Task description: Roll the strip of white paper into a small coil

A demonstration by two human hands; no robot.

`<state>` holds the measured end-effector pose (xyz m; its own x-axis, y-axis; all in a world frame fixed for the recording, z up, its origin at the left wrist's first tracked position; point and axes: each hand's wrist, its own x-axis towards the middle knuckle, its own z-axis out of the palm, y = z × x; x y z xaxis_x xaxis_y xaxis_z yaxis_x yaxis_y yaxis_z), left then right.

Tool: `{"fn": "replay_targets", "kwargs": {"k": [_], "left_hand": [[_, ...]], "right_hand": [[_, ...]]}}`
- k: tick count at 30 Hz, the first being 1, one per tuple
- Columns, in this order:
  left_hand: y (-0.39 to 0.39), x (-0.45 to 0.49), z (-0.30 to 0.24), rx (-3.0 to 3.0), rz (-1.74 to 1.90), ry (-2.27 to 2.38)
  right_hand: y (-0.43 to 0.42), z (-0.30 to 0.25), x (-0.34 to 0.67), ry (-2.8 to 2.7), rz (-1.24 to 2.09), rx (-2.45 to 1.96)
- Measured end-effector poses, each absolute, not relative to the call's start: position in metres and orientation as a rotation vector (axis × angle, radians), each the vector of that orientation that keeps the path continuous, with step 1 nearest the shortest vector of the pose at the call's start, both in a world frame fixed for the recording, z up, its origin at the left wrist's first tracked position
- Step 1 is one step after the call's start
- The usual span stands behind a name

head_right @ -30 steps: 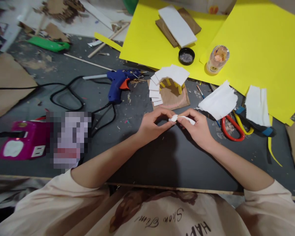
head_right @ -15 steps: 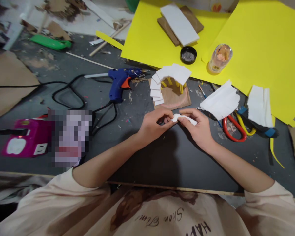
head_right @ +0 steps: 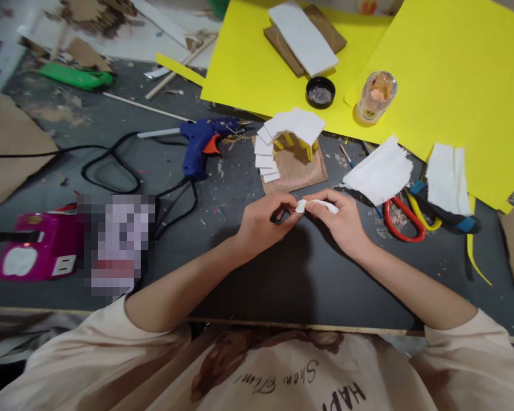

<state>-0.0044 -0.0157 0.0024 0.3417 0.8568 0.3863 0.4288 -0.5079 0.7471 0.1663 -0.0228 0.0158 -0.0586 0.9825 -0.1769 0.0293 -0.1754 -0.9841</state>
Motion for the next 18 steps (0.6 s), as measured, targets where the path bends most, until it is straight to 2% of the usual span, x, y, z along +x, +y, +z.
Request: {"fn": "replay_targets", "kwargs": {"k": [5, 12, 18], "left_hand": [[-0.0145, -0.0070, 0.0022, 2.176, 0.970, 1.099], [-0.0132, -0.0079, 0.0013, 2.303, 1.078, 1.040], [-0.0136, -0.0075, 0.0057, 2.238, 0.946, 1.068]], "right_hand": [[-0.0236, 0.0164, 0.1637, -1.193, 1.345, -1.339], [-0.0222, 0.0127, 0.1655, -1.107, 1.461, -1.242], [-0.0194, 0.0129, 0.1662, -1.021, 1.461, -1.209]]}}
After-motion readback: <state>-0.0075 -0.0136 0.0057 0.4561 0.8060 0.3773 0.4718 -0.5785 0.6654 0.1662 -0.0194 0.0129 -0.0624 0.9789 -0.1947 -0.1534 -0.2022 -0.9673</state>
